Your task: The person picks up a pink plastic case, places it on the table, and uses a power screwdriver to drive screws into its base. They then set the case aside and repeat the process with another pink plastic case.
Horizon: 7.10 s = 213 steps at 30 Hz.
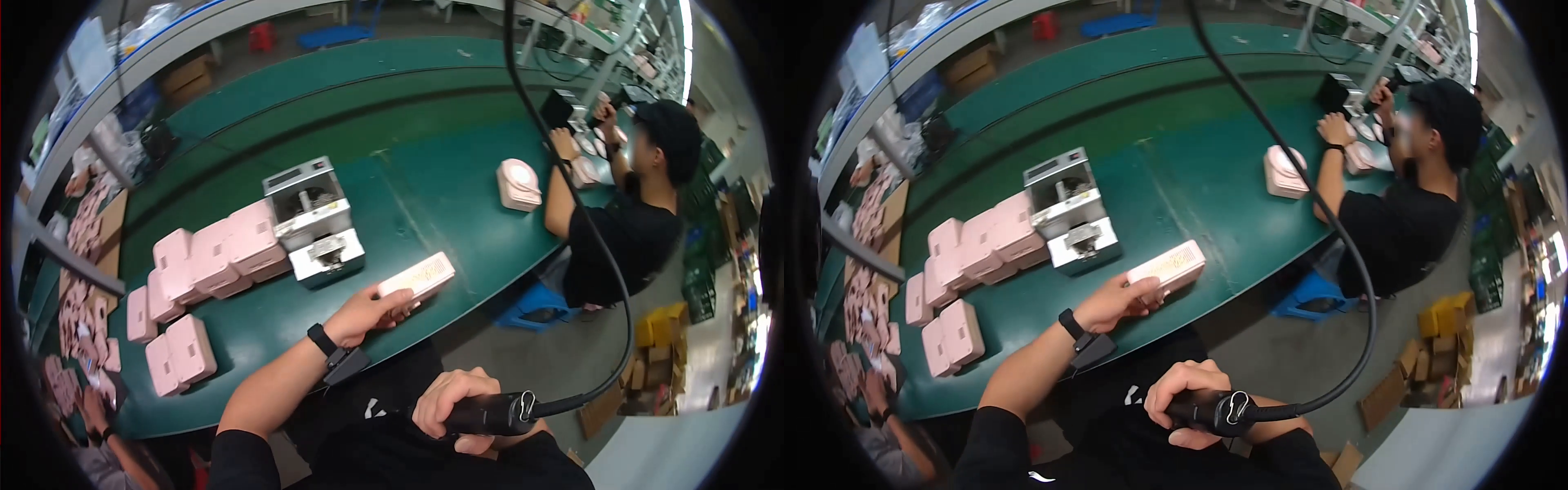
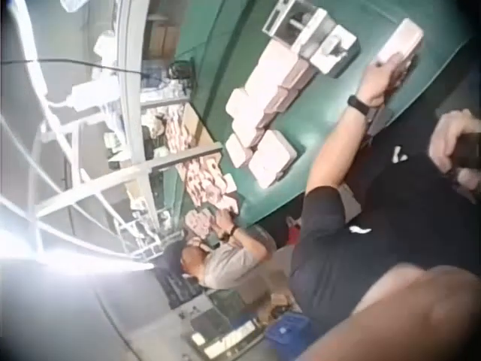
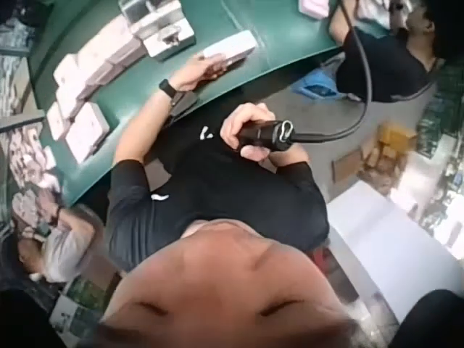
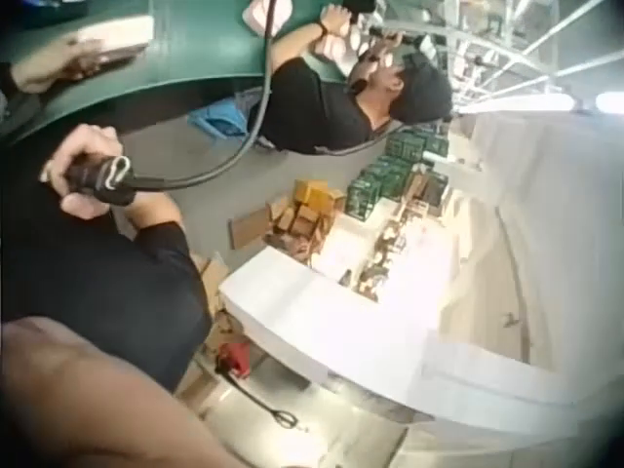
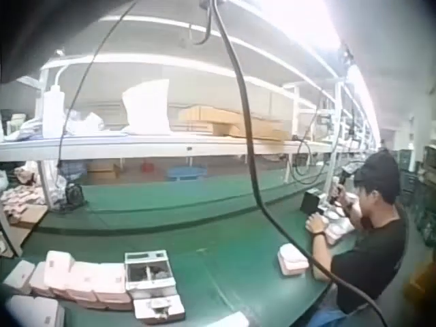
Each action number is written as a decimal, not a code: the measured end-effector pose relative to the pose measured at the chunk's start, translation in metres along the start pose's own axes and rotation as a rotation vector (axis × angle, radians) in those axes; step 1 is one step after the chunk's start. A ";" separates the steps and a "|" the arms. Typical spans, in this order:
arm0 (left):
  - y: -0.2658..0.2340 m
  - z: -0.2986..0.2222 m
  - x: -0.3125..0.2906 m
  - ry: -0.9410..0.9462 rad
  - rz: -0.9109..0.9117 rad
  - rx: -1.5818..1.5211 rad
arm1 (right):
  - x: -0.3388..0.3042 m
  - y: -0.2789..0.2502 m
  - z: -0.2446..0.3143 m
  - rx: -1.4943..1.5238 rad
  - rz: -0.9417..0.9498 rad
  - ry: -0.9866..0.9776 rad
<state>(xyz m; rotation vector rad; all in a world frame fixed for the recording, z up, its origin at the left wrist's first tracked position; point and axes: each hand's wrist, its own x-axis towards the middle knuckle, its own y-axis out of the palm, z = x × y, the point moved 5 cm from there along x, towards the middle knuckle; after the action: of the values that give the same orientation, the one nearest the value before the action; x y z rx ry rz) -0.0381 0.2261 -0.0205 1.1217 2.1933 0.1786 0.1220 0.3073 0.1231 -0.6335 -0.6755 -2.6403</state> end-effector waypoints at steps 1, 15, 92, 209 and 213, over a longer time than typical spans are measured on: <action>0.009 -0.011 0.015 0.063 -0.048 0.069 | -0.011 -0.006 0.002 -0.009 -0.044 -0.027; 0.017 -0.001 0.044 0.197 0.005 -0.098 | -0.038 -0.028 -0.033 0.233 -0.297 0.031; -0.021 -0.003 -0.190 0.618 -0.636 0.431 | 0.038 -0.016 -0.106 -1.609 0.056 -0.403; 0.014 0.011 -0.100 0.413 -0.034 0.015 | -0.025 -0.080 -0.032 -0.013 -0.640 -0.103; 0.028 -0.038 -0.212 0.715 0.010 0.065 | 0.009 -0.086 -0.059 -0.043 -0.640 -0.029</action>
<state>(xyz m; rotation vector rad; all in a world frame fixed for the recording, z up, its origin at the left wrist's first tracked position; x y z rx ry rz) 0.0456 0.0880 0.1245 1.2304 2.8265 0.5926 0.0582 0.3459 0.0502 -0.5302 -0.9616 -3.2383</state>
